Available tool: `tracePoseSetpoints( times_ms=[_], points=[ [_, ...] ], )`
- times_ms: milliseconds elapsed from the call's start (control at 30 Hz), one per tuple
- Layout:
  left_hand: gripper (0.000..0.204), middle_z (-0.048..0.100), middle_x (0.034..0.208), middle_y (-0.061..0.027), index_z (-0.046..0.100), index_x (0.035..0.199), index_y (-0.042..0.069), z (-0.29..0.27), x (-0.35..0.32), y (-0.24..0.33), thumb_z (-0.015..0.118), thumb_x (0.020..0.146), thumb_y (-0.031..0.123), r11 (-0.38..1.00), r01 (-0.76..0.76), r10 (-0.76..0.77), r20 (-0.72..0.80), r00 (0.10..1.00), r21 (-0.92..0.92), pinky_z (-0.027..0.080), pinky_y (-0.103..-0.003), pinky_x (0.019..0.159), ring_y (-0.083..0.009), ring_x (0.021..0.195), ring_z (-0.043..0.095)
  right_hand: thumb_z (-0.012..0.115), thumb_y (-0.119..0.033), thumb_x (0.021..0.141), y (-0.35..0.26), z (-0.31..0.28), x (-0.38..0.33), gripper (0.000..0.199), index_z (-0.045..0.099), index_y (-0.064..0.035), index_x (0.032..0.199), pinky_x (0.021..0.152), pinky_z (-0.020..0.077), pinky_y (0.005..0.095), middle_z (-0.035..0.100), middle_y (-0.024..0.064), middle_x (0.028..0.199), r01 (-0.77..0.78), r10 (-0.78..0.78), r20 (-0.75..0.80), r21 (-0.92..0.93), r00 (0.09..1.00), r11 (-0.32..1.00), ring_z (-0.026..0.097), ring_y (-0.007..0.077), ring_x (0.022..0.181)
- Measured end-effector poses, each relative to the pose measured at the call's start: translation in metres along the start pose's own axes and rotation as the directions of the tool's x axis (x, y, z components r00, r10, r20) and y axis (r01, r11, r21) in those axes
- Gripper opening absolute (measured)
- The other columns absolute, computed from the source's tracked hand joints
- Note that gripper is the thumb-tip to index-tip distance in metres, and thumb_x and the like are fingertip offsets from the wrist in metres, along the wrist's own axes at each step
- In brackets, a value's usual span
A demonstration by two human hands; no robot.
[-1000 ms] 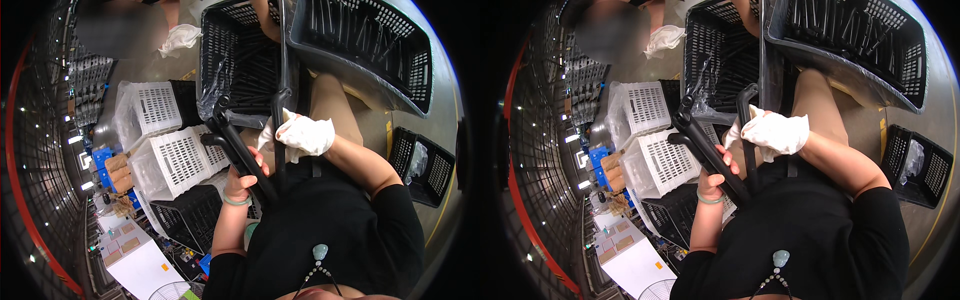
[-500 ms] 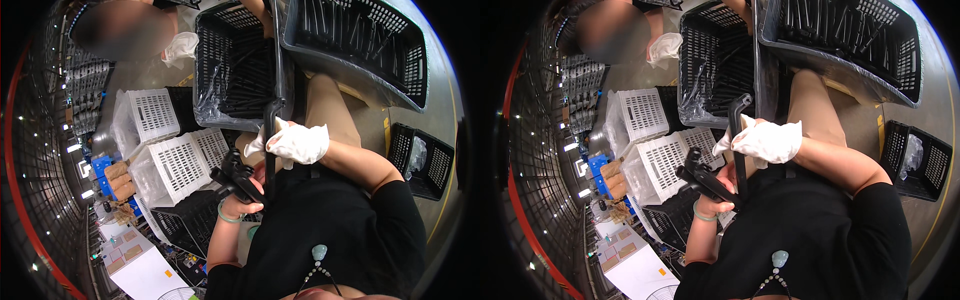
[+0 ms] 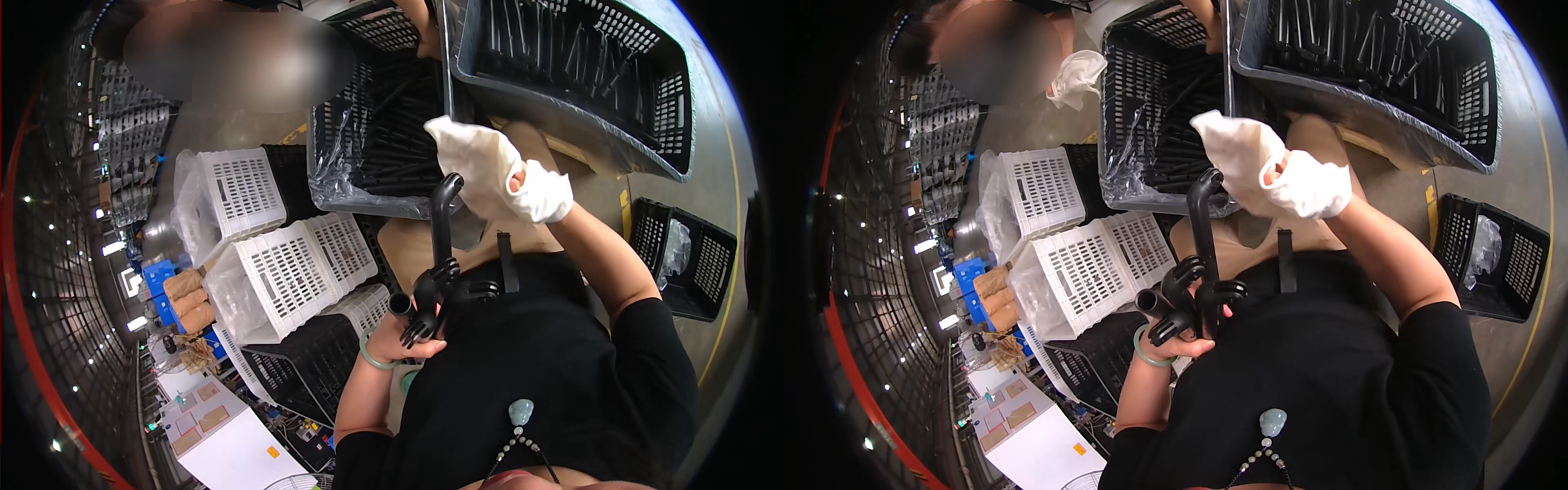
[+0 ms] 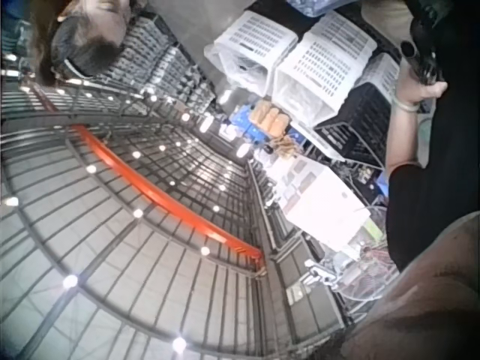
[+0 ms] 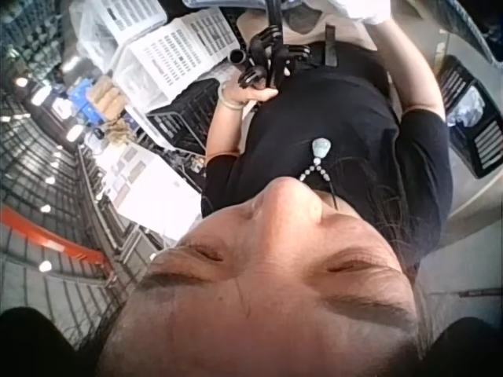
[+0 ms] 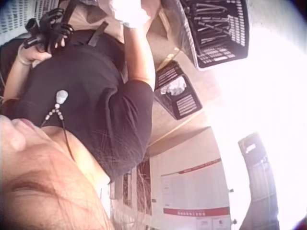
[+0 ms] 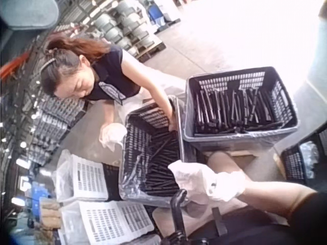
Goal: Wiping down and sorting black plastic handles into crates in a manufacturing facility.
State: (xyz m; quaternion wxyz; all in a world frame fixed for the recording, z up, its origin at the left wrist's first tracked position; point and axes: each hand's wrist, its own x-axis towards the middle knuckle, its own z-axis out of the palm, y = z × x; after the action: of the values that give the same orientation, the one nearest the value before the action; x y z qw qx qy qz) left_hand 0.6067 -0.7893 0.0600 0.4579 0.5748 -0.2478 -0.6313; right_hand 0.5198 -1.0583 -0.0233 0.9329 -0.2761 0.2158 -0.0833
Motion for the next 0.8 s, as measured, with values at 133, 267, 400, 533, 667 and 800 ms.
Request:
tracePoseSetpoints(
  times_ms=[133, 267, 400, 533, 667, 800],
  points=[
    [0.048, 0.055, 0.078, 0.0020, 0.054, 0.107, 0.005, 0.000, 0.007, 0.004, 0.078, 0.066, 0.007, 0.996, 0.013, -0.019, 0.069, 0.997, 0.086, 0.043, -0.023, 0.062, -0.0083, 0.067, 0.053, 0.067, -0.015, 0.087, -0.020, 0.007, 0.000, 0.016, 0.063, -0.0022, 0.095, 0.065, 0.0472, 0.0225, 0.061, -0.0005, 0.082, 0.401, -0.224, 0.439, -0.367, 0.870, 0.840, 0.057, 0.0056, 0.071],
    [0.071, 0.056, 0.091, 0.0000, 0.047, 0.130, 0.003, -0.004, 0.007, -0.006, 0.078, 0.065, 0.006, 0.997, 0.016, -0.022, 0.085, 0.996, 0.070, 0.044, -0.023, 0.065, -0.0086, 0.070, 0.054, 0.066, -0.017, 0.087, -0.021, 0.026, -0.006, 0.013, 0.062, -0.0047, 0.085, 0.066, 0.0442, 0.0248, 0.059, -0.0034, 0.077, 0.279, -0.135, 0.273, -0.601, 0.952, 0.749, 0.051, 0.0044, 0.072],
    [0.030, 0.057, 0.114, -0.0200, 0.063, 0.090, 0.005, 0.013, 0.010, 0.006, 0.076, 0.064, 0.010, 0.976, 0.037, -0.030, 0.036, 0.999, -0.214, 0.046, -0.045, 0.095, -0.0284, 0.109, 0.057, 0.062, -0.019, 0.088, 0.007, 0.032, 0.004, 0.015, 0.059, -0.0061, 0.082, 0.064, 0.0435, 0.0260, 0.056, -0.0044, 0.074, 0.334, -0.308, 0.157, -0.640, 0.938, 0.692, 0.050, 0.0043, 0.071],
    [0.038, 0.056, 0.117, -0.0201, 0.061, 0.099, 0.003, -0.002, 0.017, 0.010, 0.079, 0.069, 0.017, 0.991, 0.074, -0.039, 0.288, 0.957, -0.113, 0.045, -0.045, 0.097, -0.0289, 0.111, 0.055, 0.054, -0.026, 0.094, 0.009, 0.018, 0.020, 0.024, 0.057, -0.0040, 0.085, 0.063, 0.0447, 0.0275, 0.053, -0.0023, 0.073, 0.701, -0.595, 0.509, -0.700, 0.622, 0.135, 0.049, 0.0067, 0.067],
    [0.044, 0.059, 0.107, -0.0094, 0.057, 0.107, 0.001, 0.000, 0.015, 0.003, 0.077, 0.073, 0.020, 0.975, 0.209, -0.190, 0.213, 0.958, -0.070, 0.046, -0.031, 0.084, -0.0141, 0.097, 0.056, 0.048, -0.026, 0.094, 0.008, 0.016, 0.020, 0.032, 0.057, -0.0013, 0.077, 0.065, 0.0466, 0.0292, 0.054, 0.0062, 0.065, 0.550, -0.477, 0.275, -0.442, 0.835, 0.708, 0.053, 0.0182, 0.059],
    [0.040, 0.054, 0.106, -0.0095, 0.063, 0.101, 0.001, 0.009, 0.016, 0.039, 0.076, 0.063, 0.007, 0.897, -0.006, -0.063, 0.140, 0.988, 0.442, 0.046, -0.032, 0.086, -0.0222, 0.097, 0.058, 0.048, -0.028, 0.094, 0.004, 0.005, 0.014, 0.032, 0.060, -0.0015, 0.082, 0.065, 0.0475, 0.0295, 0.056, 0.0066, 0.067, 0.334, -0.286, 0.175, -0.435, 0.942, 0.836, 0.055, 0.0180, 0.061]
  ],
)
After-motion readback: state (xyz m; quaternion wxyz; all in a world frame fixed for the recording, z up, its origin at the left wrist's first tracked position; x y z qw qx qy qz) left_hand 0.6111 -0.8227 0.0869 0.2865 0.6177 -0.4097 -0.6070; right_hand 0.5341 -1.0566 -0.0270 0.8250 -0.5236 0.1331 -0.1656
